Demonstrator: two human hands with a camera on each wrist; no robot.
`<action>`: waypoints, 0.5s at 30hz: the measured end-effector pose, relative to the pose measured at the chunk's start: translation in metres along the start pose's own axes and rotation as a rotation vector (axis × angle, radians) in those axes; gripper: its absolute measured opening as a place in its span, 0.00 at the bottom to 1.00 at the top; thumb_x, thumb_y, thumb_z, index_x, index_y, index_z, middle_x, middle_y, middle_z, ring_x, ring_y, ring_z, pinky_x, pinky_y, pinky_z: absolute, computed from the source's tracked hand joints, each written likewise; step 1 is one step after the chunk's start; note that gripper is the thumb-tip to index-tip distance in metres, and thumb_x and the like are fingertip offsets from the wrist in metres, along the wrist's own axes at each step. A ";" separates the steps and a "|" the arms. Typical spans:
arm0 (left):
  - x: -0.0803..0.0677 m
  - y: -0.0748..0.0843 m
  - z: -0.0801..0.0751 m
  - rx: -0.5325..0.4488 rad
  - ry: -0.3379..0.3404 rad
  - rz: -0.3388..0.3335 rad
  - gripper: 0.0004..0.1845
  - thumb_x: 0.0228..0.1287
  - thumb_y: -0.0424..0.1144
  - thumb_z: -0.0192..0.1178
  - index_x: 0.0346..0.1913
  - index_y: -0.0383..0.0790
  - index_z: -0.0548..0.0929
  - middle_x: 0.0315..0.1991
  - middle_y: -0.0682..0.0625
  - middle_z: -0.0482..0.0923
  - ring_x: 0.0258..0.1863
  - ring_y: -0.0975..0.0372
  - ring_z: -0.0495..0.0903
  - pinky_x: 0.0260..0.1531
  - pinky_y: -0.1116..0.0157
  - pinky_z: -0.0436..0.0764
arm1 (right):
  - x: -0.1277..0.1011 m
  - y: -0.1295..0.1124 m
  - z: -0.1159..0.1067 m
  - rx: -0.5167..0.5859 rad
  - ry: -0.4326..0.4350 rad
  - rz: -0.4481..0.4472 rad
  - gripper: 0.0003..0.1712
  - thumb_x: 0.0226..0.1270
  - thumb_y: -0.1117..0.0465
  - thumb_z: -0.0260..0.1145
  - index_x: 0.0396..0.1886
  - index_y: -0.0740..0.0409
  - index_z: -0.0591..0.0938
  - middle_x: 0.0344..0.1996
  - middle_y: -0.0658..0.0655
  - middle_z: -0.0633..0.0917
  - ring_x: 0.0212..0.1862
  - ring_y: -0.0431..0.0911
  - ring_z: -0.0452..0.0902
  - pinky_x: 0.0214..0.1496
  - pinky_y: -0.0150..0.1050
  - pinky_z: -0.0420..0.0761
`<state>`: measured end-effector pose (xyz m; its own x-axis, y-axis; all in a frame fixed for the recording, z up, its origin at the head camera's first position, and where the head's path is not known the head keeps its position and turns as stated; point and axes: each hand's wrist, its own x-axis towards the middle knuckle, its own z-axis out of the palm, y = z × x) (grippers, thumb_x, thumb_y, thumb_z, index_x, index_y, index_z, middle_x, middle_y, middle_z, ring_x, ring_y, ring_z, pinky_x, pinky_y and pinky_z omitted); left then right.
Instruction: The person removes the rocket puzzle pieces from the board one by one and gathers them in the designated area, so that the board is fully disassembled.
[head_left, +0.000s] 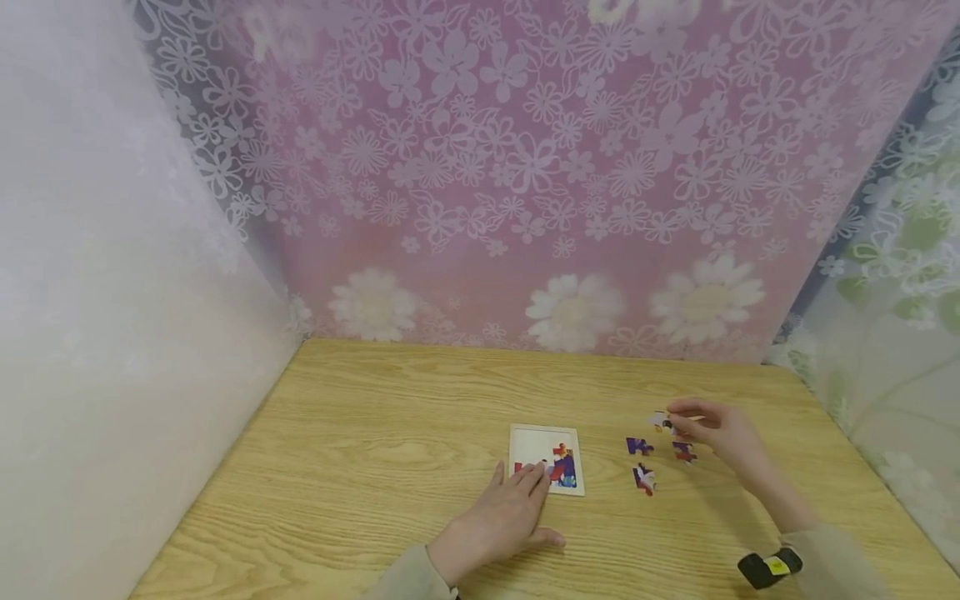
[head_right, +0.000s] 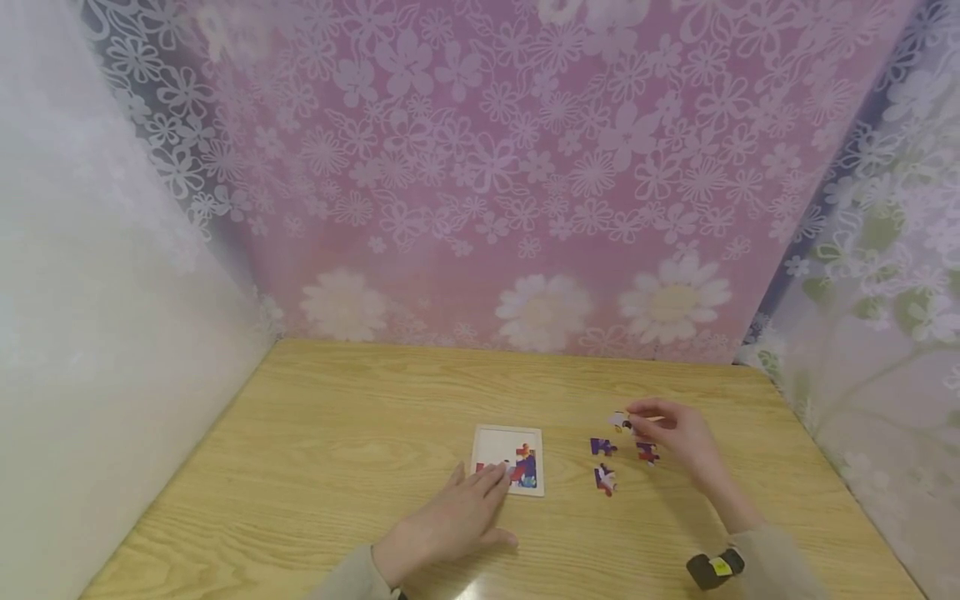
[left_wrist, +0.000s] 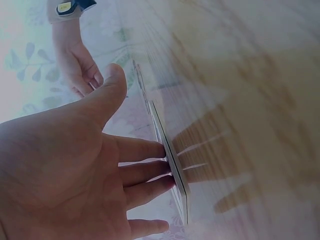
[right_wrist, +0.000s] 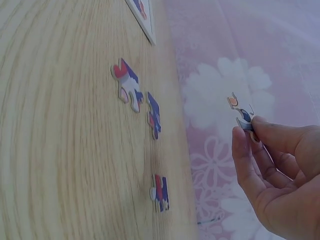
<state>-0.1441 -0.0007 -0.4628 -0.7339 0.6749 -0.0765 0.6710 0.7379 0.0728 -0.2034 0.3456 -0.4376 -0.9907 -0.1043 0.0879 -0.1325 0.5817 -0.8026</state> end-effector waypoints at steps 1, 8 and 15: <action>0.000 0.000 0.000 0.002 0.001 0.000 0.45 0.59 0.70 0.37 0.70 0.40 0.57 0.71 0.47 0.53 0.69 0.57 0.55 0.63 0.46 0.58 | -0.001 0.001 -0.002 -0.002 0.002 0.000 0.24 0.65 0.48 0.58 0.54 0.60 0.76 0.46 0.61 0.81 0.41 0.47 0.82 0.41 0.43 0.81; 0.000 0.000 0.000 0.010 0.005 -0.004 0.45 0.59 0.70 0.37 0.70 0.40 0.57 0.71 0.47 0.54 0.69 0.56 0.55 0.63 0.46 0.58 | -0.006 0.008 -0.011 -0.022 0.018 0.019 0.26 0.66 0.48 0.58 0.55 0.62 0.75 0.45 0.56 0.82 0.41 0.44 0.83 0.41 0.42 0.81; 0.001 -0.001 0.002 0.005 -0.002 -0.009 0.46 0.58 0.71 0.36 0.70 0.41 0.57 0.71 0.48 0.53 0.69 0.57 0.55 0.63 0.46 0.57 | -0.012 0.012 -0.020 -0.001 0.020 0.040 0.26 0.66 0.48 0.58 0.56 0.62 0.74 0.43 0.49 0.83 0.40 0.41 0.82 0.41 0.40 0.81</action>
<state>-0.1456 -0.0005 -0.4653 -0.7397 0.6682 -0.0794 0.6649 0.7440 0.0666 -0.1933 0.3697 -0.4367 -0.9956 -0.0645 0.0673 -0.0924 0.5857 -0.8053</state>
